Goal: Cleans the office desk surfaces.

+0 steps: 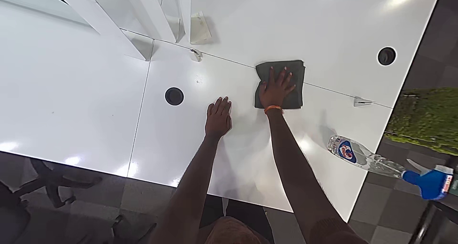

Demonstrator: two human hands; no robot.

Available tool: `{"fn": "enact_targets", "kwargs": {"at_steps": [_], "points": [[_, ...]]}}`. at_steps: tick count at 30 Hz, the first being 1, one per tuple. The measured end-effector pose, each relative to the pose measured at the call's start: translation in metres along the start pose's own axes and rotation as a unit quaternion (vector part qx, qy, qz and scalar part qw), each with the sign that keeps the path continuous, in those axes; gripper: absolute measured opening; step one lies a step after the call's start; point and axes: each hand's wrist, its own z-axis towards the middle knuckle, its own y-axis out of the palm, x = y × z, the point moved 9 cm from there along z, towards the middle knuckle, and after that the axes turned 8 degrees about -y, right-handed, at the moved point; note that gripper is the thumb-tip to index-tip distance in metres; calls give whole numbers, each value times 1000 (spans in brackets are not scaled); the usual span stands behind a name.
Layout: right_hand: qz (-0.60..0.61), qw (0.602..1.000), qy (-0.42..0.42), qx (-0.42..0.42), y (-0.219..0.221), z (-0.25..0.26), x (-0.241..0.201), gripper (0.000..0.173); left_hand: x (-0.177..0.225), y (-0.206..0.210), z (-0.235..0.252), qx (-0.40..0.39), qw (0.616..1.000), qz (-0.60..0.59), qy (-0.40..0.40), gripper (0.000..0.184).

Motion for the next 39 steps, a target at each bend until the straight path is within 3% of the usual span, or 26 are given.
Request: {"fn": "enact_targets", "kwargs": {"at_steps": [5,10,15,19,24,32,36,39], "points": [[33,995,-92,-5,9,-4,-50,59,0,-1,1,4,1000,-2,5,51],[103,975,-191,-39,15,-115,-77,59,-1,2,1,1,1000,3,6,52],[147,950,-244,-128,16,-242,-68,58,-2,2,1,-1,1000,2,2,52],[115,942,-274,-160,15,-284,-47,59,-1,0,2,6,1000,-6,5,52],[52,956,-231,-173,24,-220,-53,62,-3,2,2,-7,1000,-6,0,52],[54,977,-200,-57,15,-63,-69,57,-2,-2,1,33,999,-5,18,53],[48,984,-166,-39,13,-27,-45,56,-3,-3,1,38,999,-3,21,53],[56,992,-114,-14,8,-27,-3,55,-2,-4,0,39,999,-8,21,53]]}}
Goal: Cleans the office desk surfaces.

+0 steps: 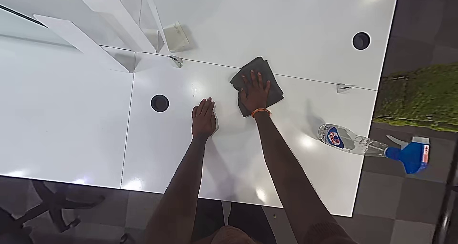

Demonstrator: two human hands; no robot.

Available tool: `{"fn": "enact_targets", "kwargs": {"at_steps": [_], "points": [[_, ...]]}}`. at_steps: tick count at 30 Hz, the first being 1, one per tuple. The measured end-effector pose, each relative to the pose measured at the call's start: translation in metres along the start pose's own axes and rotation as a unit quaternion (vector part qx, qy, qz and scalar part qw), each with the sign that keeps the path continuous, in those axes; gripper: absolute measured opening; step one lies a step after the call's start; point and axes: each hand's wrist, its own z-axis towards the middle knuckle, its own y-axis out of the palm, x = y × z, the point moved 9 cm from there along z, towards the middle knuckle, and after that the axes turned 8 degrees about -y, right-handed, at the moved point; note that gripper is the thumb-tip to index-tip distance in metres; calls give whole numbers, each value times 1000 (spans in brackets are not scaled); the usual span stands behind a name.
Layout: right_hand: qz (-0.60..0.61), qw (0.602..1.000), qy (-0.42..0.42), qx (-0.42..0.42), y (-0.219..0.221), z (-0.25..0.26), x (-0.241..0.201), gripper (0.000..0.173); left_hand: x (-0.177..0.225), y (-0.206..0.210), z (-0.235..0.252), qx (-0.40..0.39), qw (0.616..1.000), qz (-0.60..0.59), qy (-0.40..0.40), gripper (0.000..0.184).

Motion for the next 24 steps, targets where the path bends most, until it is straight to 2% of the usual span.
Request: {"fn": "enact_targets", "kwargs": {"at_steps": [5,8,10,12,15,19,22,24], "points": [[1,998,65,6,-19,-65,57,58,0,-3,-1,8,1000,-12,5,52],[-23,994,109,5,-15,-126,61,60,-1,-2,-1,11,1000,-12,2,52],[-46,991,125,1,-9,-172,40,62,0,-1,-1,8,1000,-11,0,52],[-50,993,109,-14,-2,-210,0,65,0,0,-1,5,1000,-10,-3,52],[-53,993,77,-67,17,-239,-62,70,-1,2,-1,-7,1000,-5,-10,52],[-45,991,59,-114,28,-211,-87,71,-2,4,0,-5,1000,-5,-11,52],[-38,990,31,-131,28,-159,-87,71,-2,3,-1,-8,1000,-5,-14,51],[-33,994,17,-107,27,-117,-83,70,-1,1,1,-6,1000,-9,-13,51]]}}
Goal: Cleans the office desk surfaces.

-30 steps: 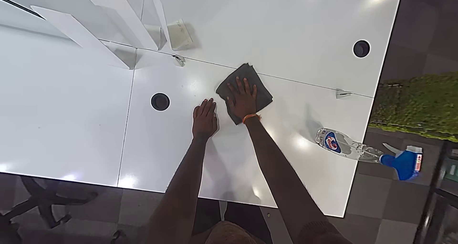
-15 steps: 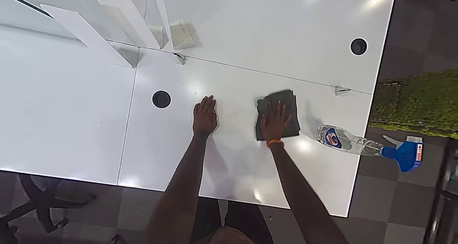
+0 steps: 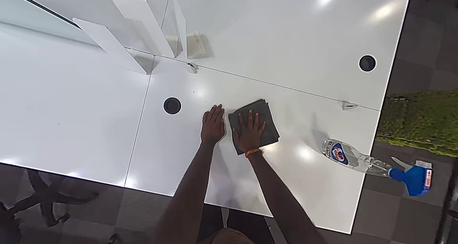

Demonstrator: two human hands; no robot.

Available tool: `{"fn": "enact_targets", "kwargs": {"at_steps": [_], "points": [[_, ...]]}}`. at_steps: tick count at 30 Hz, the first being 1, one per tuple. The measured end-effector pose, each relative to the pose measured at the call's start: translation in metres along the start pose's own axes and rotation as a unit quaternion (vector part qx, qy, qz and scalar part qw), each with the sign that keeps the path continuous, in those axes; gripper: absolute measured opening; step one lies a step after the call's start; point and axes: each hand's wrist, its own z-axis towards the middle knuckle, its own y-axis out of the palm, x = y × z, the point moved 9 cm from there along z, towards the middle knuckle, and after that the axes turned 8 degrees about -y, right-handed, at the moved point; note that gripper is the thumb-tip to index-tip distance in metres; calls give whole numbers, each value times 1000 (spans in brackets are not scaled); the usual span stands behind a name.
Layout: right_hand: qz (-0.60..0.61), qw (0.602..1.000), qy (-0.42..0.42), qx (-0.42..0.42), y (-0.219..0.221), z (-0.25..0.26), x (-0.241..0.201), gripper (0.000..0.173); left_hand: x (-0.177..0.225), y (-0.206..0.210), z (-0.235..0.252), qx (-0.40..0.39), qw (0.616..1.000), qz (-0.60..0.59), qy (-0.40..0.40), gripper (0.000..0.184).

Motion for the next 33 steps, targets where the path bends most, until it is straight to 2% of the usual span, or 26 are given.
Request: {"fn": "enact_targets", "kwargs": {"at_steps": [4,9,12,17,19,22,25,30,33], "points": [[17,998,-17,60,-26,85,9,70,1,-3,1,4,1000,-6,1,50],[10,996,-10,84,-49,170,21,65,-1,0,1,-10,1000,-3,-9,50],[12,996,8,94,-56,194,24,63,-1,0,2,-10,1000,-2,-9,50],[10,996,3,94,-53,192,24,60,0,-3,1,2,1000,-8,6,50],[15,995,6,99,-50,178,22,59,0,-3,2,14,1000,-12,14,50],[21,994,17,108,-36,132,10,57,-1,-1,-1,15,1000,-15,19,53],[33,991,31,124,-17,70,-14,57,-4,-3,0,51,997,-43,27,53],[53,993,53,94,22,-46,-62,60,-16,-23,-8,93,975,-200,28,53],[42,996,55,58,43,-101,-74,61,-34,-36,-40,109,970,-216,14,50]]}}
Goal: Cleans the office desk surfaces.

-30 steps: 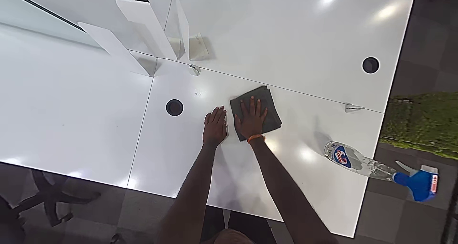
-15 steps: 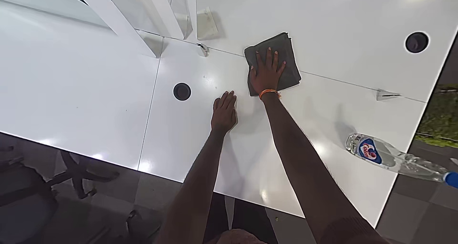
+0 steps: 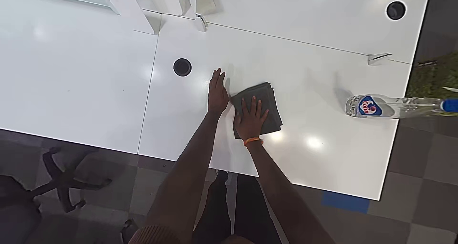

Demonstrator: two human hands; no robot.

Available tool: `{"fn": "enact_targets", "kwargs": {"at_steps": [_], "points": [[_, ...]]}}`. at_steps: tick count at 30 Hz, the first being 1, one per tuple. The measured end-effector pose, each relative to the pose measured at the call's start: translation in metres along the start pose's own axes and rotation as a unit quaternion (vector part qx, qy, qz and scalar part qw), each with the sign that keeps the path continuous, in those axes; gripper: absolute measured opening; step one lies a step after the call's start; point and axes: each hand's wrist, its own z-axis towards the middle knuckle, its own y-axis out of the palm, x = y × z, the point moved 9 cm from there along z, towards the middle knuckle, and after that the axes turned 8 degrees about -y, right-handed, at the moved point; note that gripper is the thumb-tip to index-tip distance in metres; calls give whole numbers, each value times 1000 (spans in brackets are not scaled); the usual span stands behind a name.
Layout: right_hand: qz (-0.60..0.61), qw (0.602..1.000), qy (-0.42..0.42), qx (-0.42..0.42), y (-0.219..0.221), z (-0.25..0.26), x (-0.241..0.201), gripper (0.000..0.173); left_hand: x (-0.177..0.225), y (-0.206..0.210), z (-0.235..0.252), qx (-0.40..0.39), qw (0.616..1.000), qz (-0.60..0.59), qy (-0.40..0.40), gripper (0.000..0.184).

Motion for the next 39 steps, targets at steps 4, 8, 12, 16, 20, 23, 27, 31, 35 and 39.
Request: {"fn": "enact_targets", "kwargs": {"at_steps": [4,8,12,16,20,23,27,31,35,39], "points": [[-29,999,-4,-26,11,-73,-2,60,-21,-33,-67,-52,997,63,12,49],[-39,999,-12,-34,22,-150,-7,61,-40,-53,-110,-94,990,103,6,48],[-47,998,-2,-48,33,-212,-9,62,-31,-51,-121,-128,983,128,39,49],[-63,998,1,-32,37,-222,-11,65,-34,-42,-127,-166,971,164,56,49],[-73,997,21,-10,28,-177,-13,69,-42,-36,-132,-173,965,192,52,51],[-70,996,58,-2,18,-120,-11,71,-42,-35,-133,-170,964,199,51,52],[-56,994,82,34,9,-45,-6,70,-41,-35,-131,-171,963,202,50,51],[-36,995,76,53,2,1,-5,66,-41,-38,-129,-146,972,174,64,50],[-20,994,84,64,4,-10,-9,62,-41,-40,-129,-130,976,157,80,50],[-21,993,99,56,21,-80,-38,63,-42,-41,-130,-130,976,154,79,50]]}}
